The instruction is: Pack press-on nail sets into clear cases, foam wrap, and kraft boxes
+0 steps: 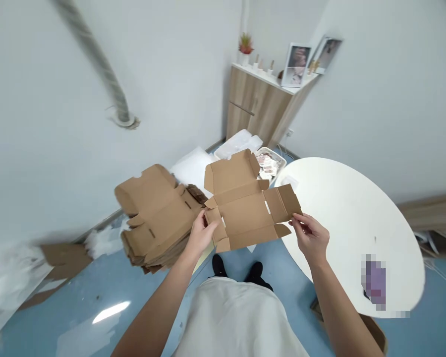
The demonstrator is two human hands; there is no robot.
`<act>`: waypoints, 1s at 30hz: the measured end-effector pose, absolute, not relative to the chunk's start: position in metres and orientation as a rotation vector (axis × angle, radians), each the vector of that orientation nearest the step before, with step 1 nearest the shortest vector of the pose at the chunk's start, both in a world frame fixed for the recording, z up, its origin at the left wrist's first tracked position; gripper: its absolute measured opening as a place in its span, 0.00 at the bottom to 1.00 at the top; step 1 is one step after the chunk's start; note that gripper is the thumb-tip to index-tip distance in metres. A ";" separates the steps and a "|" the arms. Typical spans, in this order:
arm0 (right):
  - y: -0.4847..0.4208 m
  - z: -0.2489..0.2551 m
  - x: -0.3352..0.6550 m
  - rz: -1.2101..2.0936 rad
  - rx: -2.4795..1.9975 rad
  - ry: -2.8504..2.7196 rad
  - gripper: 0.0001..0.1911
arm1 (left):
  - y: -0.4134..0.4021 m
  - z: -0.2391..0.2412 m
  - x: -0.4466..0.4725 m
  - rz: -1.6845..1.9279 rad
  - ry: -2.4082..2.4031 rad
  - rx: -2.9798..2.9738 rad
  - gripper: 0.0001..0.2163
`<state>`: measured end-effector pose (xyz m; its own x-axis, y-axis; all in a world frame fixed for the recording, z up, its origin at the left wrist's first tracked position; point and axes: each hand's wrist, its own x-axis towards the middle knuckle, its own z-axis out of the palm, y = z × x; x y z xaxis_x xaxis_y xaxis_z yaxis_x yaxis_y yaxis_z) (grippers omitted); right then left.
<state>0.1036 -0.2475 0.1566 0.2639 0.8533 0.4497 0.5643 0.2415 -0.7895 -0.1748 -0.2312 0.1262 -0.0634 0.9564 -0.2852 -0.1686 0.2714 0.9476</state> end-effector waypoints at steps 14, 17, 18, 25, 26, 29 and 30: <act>-0.370 0.114 0.272 0.232 -1.788 -0.826 0.18 | -0.197 0.124 0.016 0.656 1.272 1.593 0.29; -0.392 0.097 0.299 0.278 -1.828 -0.791 0.15 | -0.206 0.119 0.060 0.579 1.273 1.644 0.28; -0.398 0.092 0.306 0.292 -1.831 -0.779 0.14 | -0.208 0.117 0.074 0.554 1.277 1.665 0.28; -0.427 0.055 0.332 0.427 -1.866 -0.746 0.13 | -0.218 0.097 0.151 0.386 1.322 1.853 0.27; -0.430 0.050 0.332 0.447 -1.871 -0.735 0.13 | -0.217 0.095 0.159 0.368 1.319 1.876 0.27; -0.435 0.037 0.330 0.514 -1.878 -0.674 0.14 | -0.215 0.090 0.177 0.286 1.314 1.956 0.26; -0.436 0.034 0.329 0.534 -1.880 -0.644 0.14 | -0.213 0.089 0.181 0.251 1.313 1.981 0.26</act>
<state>0.3290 -0.4361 0.0338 0.7574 0.6491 -0.0712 0.1909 -0.3244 -0.9265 0.1812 -0.2133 0.0889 0.4585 0.8599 -0.2245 0.7163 -0.2080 0.6660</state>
